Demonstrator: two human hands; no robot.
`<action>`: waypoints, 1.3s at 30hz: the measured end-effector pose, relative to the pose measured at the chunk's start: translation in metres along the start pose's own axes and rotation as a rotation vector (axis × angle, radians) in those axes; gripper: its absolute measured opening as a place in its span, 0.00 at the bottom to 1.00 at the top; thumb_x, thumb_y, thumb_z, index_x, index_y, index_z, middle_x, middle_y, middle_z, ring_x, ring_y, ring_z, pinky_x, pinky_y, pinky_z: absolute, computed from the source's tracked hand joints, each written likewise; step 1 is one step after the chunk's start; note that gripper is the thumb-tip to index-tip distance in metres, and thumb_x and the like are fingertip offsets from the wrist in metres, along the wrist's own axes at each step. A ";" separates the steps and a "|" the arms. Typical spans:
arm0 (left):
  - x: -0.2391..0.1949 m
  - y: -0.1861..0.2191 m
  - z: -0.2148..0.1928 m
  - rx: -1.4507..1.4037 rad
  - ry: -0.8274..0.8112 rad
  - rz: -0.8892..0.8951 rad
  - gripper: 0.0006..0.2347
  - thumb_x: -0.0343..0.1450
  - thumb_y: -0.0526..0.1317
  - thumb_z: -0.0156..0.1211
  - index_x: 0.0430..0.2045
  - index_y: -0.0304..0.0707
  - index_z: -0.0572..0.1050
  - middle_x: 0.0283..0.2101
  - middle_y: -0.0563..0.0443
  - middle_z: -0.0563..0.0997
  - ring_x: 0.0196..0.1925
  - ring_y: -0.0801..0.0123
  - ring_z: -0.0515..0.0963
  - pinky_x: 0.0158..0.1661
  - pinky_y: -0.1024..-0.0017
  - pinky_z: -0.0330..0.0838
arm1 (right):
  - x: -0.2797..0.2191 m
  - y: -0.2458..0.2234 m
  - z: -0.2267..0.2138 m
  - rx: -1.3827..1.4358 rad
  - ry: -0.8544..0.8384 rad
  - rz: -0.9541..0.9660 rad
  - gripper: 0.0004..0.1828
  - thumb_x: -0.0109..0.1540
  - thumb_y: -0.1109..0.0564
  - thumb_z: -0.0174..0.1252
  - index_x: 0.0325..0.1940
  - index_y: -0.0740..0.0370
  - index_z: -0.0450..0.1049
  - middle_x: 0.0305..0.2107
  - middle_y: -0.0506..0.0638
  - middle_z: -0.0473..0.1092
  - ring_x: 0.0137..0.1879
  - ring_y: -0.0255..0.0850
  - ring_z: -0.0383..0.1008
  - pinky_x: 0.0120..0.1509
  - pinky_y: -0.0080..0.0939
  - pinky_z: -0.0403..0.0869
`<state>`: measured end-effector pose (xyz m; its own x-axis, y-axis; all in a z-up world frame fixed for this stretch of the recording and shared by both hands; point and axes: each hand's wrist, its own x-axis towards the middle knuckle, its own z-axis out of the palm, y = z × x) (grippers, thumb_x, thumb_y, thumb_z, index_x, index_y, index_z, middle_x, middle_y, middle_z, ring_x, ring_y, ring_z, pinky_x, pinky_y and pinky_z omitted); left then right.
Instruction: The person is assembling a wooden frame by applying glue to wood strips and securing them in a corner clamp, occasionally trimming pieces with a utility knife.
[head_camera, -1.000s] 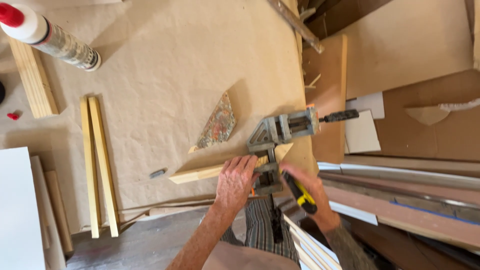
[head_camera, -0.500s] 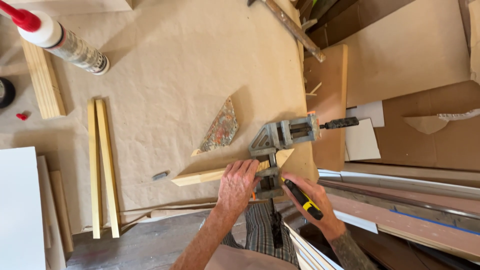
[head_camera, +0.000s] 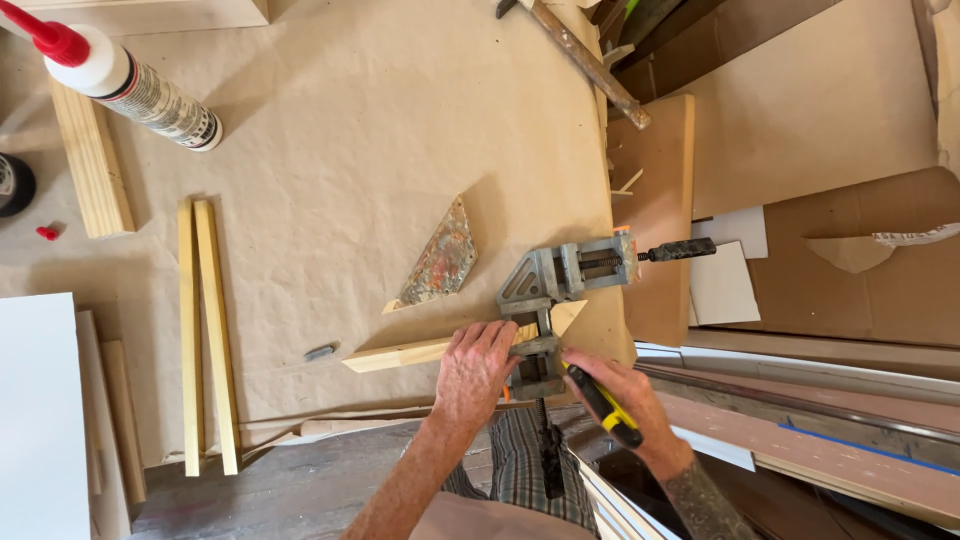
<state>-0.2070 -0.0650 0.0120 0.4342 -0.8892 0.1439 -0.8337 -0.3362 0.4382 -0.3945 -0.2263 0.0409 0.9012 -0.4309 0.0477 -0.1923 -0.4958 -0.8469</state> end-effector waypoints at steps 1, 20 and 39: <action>-0.003 0.000 0.002 -0.003 -0.013 0.000 0.23 0.58 0.40 0.80 0.43 0.41 0.74 0.42 0.52 0.82 0.45 0.60 0.80 0.46 0.63 0.74 | 0.001 -0.007 0.001 0.043 0.006 -0.052 0.18 0.62 0.60 0.64 0.57 0.54 0.76 0.43 0.53 0.83 0.28 0.29 0.84 0.23 0.20 0.81; -0.007 0.000 0.003 -0.029 -0.032 0.006 0.21 0.59 0.42 0.77 0.44 0.44 0.75 0.40 0.53 0.81 0.47 0.62 0.81 0.51 0.66 0.72 | 0.015 -0.015 0.002 0.021 0.179 0.066 0.18 0.61 0.61 0.63 0.56 0.55 0.80 0.45 0.55 0.81 0.51 0.51 0.82 0.55 0.51 0.77; -0.025 0.045 -0.123 -1.153 -0.087 -0.526 0.19 0.62 0.48 0.74 0.44 0.46 0.80 0.44 0.53 0.88 0.45 0.71 0.88 0.44 0.75 0.84 | -0.012 -0.047 0.017 1.236 0.232 0.343 0.15 0.69 0.58 0.54 0.61 0.61 0.69 0.52 0.56 0.72 0.55 0.52 0.77 0.54 0.48 0.80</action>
<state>-0.2137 -0.0201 0.1373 0.5609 -0.7631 -0.3211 0.2302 -0.2287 0.9459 -0.3902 -0.1851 0.0712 0.7662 -0.5771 -0.2827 0.1967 0.6293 -0.7519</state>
